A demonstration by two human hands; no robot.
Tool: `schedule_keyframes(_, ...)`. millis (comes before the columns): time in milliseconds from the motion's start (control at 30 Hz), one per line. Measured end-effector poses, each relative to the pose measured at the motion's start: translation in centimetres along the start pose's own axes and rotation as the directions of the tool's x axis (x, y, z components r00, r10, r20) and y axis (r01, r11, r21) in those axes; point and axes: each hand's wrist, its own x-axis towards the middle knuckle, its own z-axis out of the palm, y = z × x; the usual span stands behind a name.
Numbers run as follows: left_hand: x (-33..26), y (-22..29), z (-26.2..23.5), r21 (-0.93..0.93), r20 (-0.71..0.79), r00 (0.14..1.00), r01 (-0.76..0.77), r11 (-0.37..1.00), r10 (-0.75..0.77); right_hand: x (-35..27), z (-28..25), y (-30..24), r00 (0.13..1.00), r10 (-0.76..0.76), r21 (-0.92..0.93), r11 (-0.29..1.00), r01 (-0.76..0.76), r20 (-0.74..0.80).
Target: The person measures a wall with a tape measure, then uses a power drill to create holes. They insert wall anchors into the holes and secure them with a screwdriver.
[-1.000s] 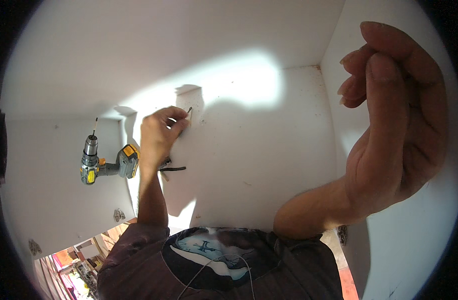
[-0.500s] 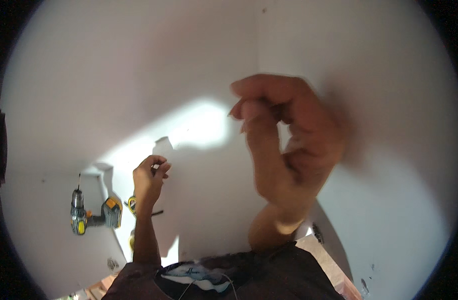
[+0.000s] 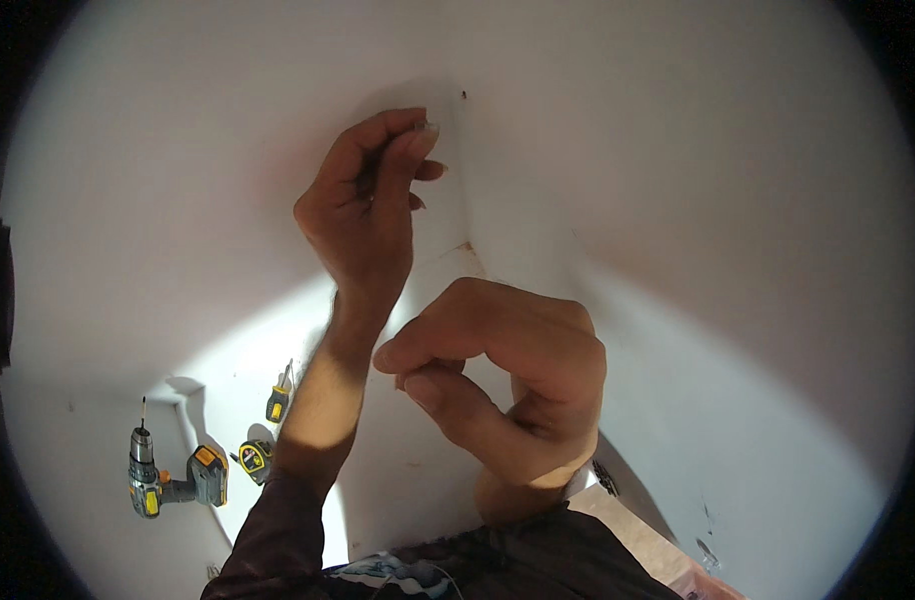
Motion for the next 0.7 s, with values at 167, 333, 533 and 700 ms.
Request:
schedule_keyframes(167,0.7,-2.1,3.1,-0.048,-0.171,0.983,-0.077,0.996,0.068,-0.4,-0.5,-0.1,0.999,0.022,0.018,1.000,-0.021,-0.028)
schedule_keyframes(333,0.6,-2.6,4.4,-0.154,-0.201,0.980,-0.030,0.988,-0.002,-0.2,-1.2,0.0,0.999,0.011,0.004,1.000,-0.011,0.049)
schedule_keyframes(533,0.6,-2.5,4.6,-0.108,-0.207,0.978,0.006,0.994,-0.029,-0.1,-1.6,-0.1,0.994,0.004,-0.039,0.999,0.000,0.109)
schedule_keyframes(700,0.4,-3.3,4.8,-0.077,-0.235,0.972,-0.029,0.997,0.010,0.0,-1.8,0.4,0.990,-0.005,-0.022,1.000,0.008,0.144)
